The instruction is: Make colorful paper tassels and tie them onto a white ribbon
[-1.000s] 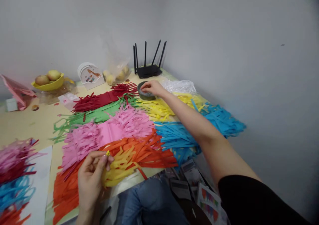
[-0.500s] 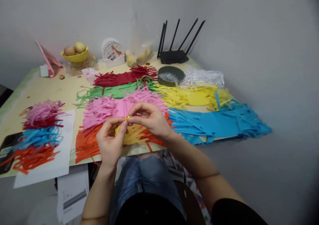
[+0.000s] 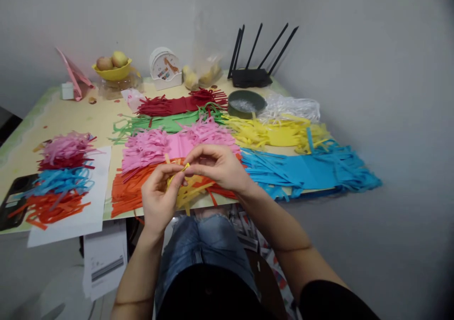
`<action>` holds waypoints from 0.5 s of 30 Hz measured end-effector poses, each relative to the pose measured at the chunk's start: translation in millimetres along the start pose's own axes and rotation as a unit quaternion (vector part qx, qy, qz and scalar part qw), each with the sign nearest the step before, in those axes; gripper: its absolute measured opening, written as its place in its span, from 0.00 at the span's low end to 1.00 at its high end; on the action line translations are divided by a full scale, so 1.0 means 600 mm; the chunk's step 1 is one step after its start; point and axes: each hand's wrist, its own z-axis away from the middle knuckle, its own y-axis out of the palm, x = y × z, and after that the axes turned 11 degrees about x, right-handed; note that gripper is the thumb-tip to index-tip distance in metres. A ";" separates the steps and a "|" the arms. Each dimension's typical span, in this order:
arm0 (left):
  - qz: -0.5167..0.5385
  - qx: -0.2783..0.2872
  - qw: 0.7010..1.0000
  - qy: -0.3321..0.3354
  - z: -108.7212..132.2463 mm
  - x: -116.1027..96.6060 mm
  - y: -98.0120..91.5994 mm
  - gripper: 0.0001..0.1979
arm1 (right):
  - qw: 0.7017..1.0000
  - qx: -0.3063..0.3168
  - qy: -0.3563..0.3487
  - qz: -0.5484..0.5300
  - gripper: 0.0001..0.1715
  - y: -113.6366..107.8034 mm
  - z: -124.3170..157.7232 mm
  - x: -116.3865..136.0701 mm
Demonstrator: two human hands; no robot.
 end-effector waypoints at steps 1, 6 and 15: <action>0.029 0.000 0.999 -0.018 0.003 0.002 0.002 0.06 | 1.000 -0.002 -0.004 0.012 0.12 0.001 0.001 -0.002; 0.035 -0.081 0.996 0.014 0.013 0.006 0.013 0.10 | 0.998 0.015 -0.001 0.065 0.10 0.004 0.003 -0.001; -0.001 -0.042 0.998 0.047 0.011 0.011 0.002 0.10 | 0.979 0.000 -0.001 0.206 0.06 0.009 0.000 0.022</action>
